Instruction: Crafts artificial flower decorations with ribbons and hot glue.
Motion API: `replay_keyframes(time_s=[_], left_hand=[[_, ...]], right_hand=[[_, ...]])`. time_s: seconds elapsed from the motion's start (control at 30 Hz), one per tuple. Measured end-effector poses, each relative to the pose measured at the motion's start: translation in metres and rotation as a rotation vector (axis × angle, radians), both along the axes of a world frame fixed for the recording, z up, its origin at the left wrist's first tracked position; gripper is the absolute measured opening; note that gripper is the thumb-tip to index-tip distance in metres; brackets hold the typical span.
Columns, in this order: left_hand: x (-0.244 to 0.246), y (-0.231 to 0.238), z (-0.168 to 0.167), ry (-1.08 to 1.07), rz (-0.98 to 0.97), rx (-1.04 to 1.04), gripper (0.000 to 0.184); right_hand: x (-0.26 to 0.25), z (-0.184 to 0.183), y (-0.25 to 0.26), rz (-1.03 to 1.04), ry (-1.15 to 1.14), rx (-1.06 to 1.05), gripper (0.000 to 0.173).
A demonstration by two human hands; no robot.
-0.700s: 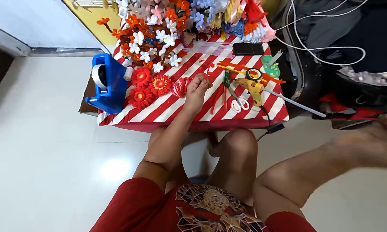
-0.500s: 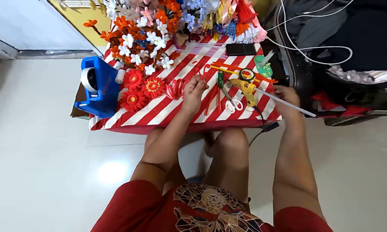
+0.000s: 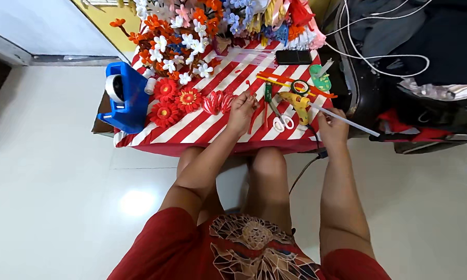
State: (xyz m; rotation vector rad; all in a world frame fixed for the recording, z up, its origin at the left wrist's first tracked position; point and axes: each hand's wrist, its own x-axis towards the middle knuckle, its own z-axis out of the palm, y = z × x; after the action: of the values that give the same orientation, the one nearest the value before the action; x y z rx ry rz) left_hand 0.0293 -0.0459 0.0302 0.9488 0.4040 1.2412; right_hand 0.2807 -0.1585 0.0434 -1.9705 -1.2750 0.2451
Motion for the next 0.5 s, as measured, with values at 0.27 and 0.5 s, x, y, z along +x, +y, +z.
replay_keyframes(time_s=[0.27,0.5], left_hand=[[0.006,-0.031,0.025,-0.001,-0.094,-0.034,0.024],[-0.013,-0.094,0.053,-0.053,-0.228,-0.042,0.025]], right_hand=[[-0.096,-0.032,-0.072,0.211,0.393,0.158,0.017],[-0.135,-0.007,-0.097,0.403,0.513,0.331,0.011]])
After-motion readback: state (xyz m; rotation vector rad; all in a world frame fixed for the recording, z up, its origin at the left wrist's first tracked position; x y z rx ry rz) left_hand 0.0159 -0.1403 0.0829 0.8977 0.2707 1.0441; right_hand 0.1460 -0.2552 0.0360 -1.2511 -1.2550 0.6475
